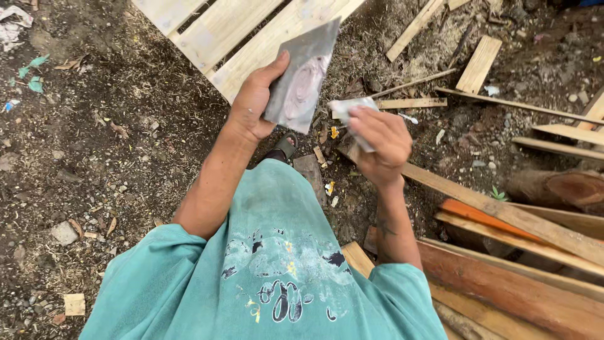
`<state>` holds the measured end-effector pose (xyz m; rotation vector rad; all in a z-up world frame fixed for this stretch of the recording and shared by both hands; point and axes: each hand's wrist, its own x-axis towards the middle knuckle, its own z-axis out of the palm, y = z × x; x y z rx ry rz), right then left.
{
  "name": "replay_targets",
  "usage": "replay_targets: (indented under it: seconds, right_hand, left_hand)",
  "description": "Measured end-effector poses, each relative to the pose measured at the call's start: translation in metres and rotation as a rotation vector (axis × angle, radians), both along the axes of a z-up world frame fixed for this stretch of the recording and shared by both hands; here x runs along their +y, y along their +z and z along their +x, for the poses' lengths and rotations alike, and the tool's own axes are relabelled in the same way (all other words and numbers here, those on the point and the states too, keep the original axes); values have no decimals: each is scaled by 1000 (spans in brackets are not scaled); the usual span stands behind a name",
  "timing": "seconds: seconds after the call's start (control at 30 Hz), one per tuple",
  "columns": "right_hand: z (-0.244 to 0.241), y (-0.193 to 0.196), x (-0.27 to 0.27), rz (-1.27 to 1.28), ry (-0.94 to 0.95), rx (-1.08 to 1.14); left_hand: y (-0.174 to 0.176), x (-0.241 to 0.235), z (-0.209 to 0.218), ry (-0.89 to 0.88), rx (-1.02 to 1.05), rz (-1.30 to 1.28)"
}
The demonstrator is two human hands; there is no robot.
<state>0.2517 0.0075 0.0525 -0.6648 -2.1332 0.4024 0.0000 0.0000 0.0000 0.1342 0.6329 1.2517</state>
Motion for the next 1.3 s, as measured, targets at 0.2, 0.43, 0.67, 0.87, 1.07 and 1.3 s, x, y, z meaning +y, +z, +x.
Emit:
replay_targets:
  seconds: [0.2,0.43,0.67,0.87,1.07,1.3]
  right_hand:
    - [16,11,24,-698,11,569]
    - [-1,4,50,-1097,221,532]
    - [-8,-29,36,-1285,3,238]
    - [10,0,29,-910,-184,395]
    - [-6,34,38,30,-42,-18]
    - [-40,50,43,177,-75,-144]
  left_hand:
    - [0,7,-10,-133,122,114]
    - [1,4,-4,-172,75,204]
    - [6,1,-21,-85,88,281]
    - [13,5,-30,20,494,356]
    - [23,6,-15,10,1058,498]
    - [49,15,9,103,1249,546]
